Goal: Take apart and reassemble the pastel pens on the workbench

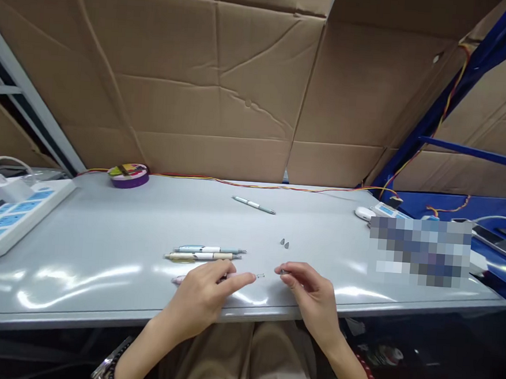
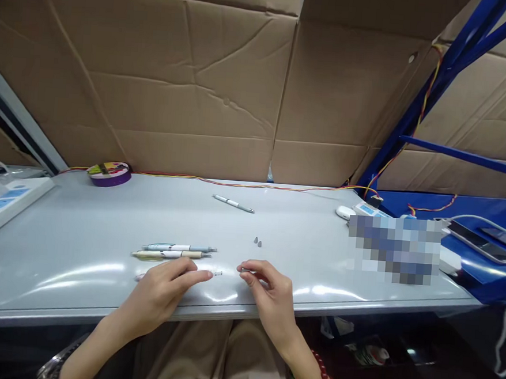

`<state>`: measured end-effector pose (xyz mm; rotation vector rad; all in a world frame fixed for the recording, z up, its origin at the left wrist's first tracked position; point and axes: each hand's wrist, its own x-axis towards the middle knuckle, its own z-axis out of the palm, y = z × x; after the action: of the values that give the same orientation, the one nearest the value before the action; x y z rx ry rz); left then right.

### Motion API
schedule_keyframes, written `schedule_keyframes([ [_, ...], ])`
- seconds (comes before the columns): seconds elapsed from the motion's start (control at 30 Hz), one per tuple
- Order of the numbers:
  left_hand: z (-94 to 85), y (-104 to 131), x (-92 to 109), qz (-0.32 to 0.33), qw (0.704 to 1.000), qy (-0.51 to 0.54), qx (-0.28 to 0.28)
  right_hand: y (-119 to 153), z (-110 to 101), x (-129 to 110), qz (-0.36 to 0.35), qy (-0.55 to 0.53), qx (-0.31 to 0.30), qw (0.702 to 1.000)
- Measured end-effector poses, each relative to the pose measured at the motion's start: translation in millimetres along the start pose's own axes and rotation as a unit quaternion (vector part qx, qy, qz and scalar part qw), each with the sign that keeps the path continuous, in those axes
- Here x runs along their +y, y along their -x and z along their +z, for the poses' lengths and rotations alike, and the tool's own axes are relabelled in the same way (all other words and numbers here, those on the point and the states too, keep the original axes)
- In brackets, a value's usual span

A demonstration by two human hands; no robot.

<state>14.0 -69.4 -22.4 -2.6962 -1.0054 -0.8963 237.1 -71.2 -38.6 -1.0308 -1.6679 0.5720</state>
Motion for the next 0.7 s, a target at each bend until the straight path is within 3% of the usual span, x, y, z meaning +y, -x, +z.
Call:
schedule_keyframes([
  [0.13,-1.2,0,0,0.007,1.000,0.012,0.018,-8,-18,13,-0.049,0.166,0.020,0.985],
  [0.27,0.5,1,-1,0.010,1.000,0.010,0.021,-15,-34,27,-0.024,0.270,-0.029,0.962],
  [0.4,1.7,2,-1,0.012,1.000,0.007,0.006,-16,-35,31,0.007,0.292,-0.071,0.954],
  [0.7,1.2,1,1,0.015,1.000,-0.004,0.008,-16,-32,32,0.005,0.275,-0.058,0.960],
])
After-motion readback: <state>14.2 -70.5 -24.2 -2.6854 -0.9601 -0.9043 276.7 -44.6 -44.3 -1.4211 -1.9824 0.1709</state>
